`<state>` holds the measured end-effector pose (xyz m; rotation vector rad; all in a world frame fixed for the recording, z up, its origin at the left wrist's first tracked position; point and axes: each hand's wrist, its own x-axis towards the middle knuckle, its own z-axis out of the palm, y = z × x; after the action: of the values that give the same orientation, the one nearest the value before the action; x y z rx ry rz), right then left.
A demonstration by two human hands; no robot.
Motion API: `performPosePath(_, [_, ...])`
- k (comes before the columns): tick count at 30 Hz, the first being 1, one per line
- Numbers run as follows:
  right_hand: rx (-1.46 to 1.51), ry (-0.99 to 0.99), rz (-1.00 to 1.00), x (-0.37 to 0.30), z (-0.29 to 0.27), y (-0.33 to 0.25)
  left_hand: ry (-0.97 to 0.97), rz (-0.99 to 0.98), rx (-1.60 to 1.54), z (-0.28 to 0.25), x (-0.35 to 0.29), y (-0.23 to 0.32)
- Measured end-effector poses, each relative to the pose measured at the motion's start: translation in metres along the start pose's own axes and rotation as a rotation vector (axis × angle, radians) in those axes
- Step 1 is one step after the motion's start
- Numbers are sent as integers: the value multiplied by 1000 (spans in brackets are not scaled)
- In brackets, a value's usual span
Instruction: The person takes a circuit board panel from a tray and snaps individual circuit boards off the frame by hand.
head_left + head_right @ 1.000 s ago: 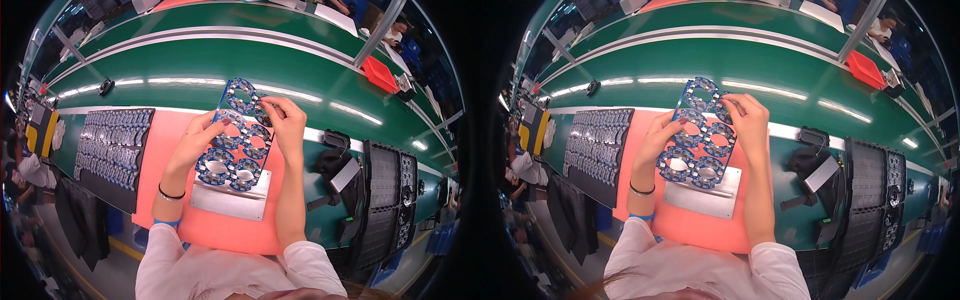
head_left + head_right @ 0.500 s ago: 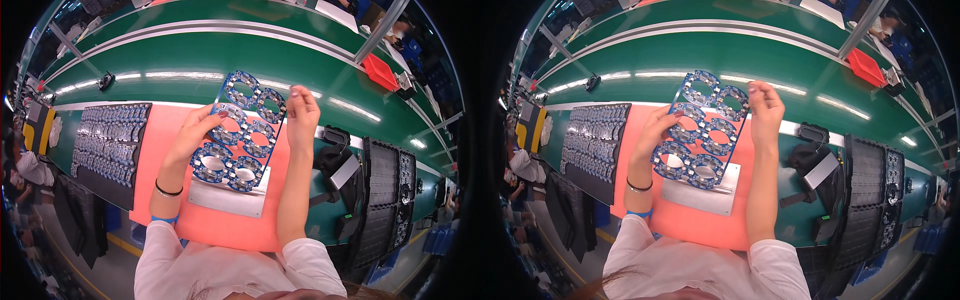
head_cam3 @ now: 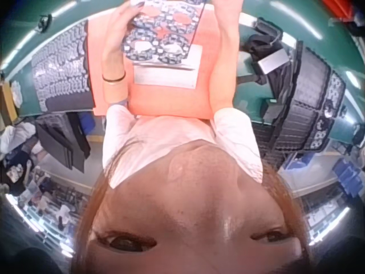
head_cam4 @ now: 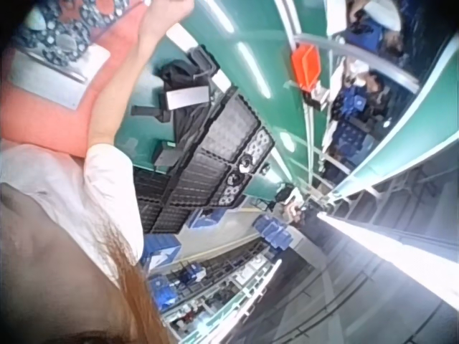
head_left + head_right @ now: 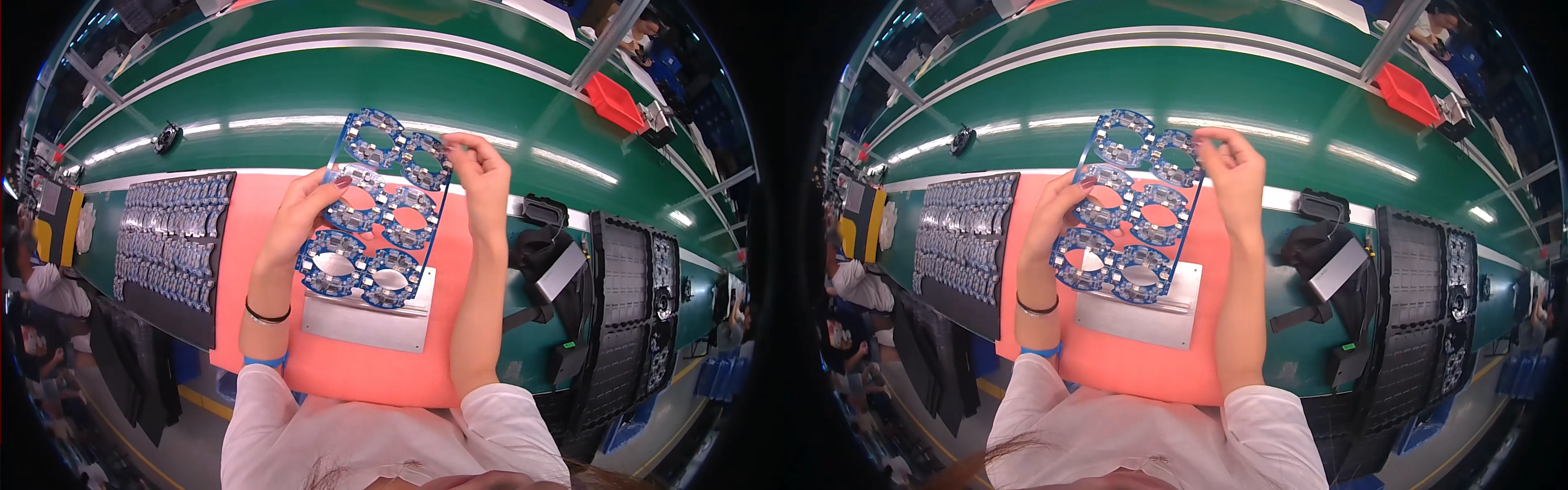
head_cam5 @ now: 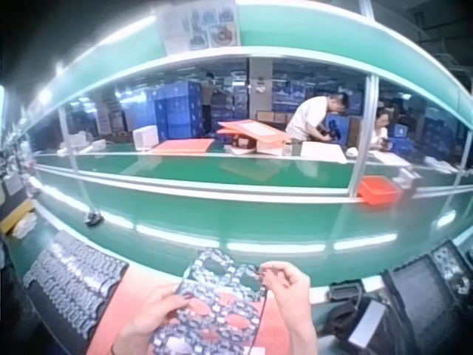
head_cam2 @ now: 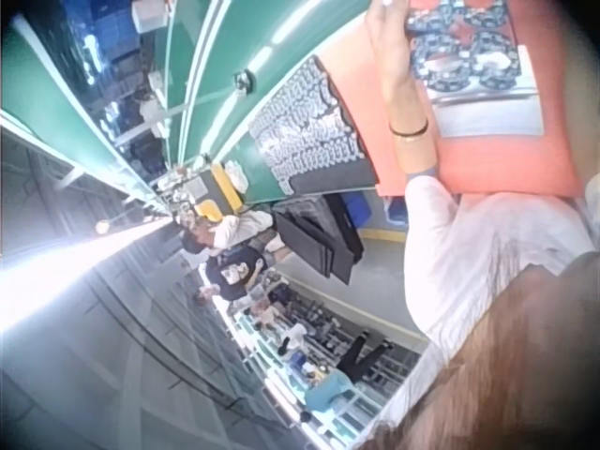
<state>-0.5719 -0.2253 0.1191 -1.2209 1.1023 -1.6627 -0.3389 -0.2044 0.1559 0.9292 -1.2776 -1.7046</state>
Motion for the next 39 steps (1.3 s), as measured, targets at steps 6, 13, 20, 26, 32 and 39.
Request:
performPosePath(6, [-424,-1,-221,-5,13,-11,18,18,-19,7,-1,4])
performPosePath(13, [171,82,-71,-2,5,-4,162,-8,-11,4,-6,2])
performPosePath(20, [663,99,211,9,-33,3,114,13,-98,5,2,0])
performPosePath(26, [-60,-87,56,6,2,-5,101,81,-99,0,-13,18])
performPosePath(32, [-284,-101,-63,1,-10,20,197,47,66,-5,1,-18])
performPosePath(39, [-563,-77,-147,-10,8,11,0,164,-153,-7,-10,-6])
